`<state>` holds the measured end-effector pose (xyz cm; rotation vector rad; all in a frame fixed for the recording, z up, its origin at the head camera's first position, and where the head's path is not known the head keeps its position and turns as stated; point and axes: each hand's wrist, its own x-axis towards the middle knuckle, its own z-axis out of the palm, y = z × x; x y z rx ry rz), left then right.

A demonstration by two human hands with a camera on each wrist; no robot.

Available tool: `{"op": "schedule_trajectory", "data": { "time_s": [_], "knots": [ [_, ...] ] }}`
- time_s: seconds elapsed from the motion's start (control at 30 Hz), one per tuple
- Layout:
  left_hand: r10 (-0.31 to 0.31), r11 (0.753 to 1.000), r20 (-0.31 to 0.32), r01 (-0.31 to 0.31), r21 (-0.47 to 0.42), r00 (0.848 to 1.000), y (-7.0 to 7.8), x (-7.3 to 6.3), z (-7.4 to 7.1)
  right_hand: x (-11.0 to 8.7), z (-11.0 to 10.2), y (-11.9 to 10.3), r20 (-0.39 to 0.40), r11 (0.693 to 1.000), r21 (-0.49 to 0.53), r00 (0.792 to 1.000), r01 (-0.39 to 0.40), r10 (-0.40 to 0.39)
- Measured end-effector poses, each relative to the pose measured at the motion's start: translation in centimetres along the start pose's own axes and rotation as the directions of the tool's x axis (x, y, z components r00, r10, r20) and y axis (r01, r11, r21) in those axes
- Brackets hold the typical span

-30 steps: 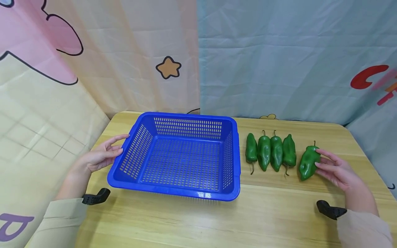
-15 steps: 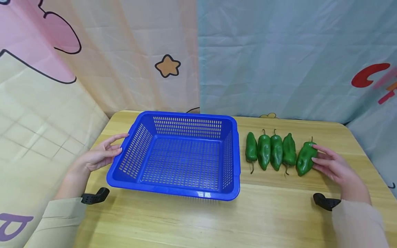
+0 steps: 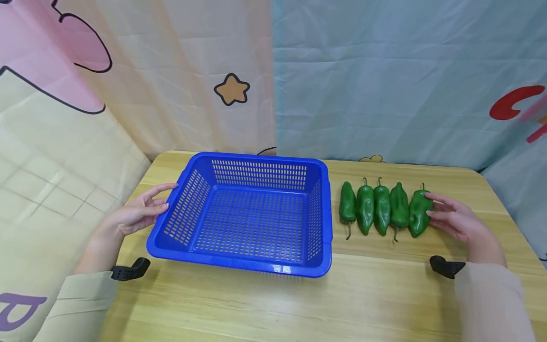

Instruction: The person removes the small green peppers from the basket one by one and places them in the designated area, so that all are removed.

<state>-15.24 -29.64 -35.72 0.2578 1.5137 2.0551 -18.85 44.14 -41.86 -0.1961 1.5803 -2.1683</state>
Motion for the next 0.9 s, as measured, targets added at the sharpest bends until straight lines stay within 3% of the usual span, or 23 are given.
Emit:
{"op": "schedule_trajectory", "data": {
  "time_s": [0.17,0.4,0.6,0.73,0.83,0.9],
  "knots": [
    [0.003,1.0,-0.005,-0.003,-0.005,1.0,0.2,0.3,0.1,0.2,0.1,-0.3,-0.062,0.998,-0.057,0.998,-0.011,0.007],
    [-0.009,1.0,0.012,0.01,-0.001,1.0,-0.2,0.5,0.3,-0.5,0.0,-0.1,-0.086,0.998,-0.067,0.996,-0.017,0.011],
    [0.054,0.993,0.059,-0.06,0.099,0.997,-0.5,0.5,-0.2,-0.9,-0.3,0.0,-0.059,0.998,-0.066,0.998,0.006,-0.01],
    [0.117,0.985,0.105,-0.13,0.116,0.987,-0.8,0.3,-0.7,-1.0,-0.2,-0.2,-0.004,1.0,-0.022,1.0,0.018,-0.018],
    [0.13,0.975,0.057,-0.138,0.172,0.99,-0.9,0.1,-1.1,-1.3,-0.4,-0.3,-0.012,1.0,-0.013,1.0,0.003,-0.003],
    [0.112,0.96,-0.042,-0.097,0.264,0.993,-0.9,-0.1,-1.3,-1.5,-1.0,-0.3,-0.055,0.999,-0.049,0.998,-0.022,0.019]
  ]
}}
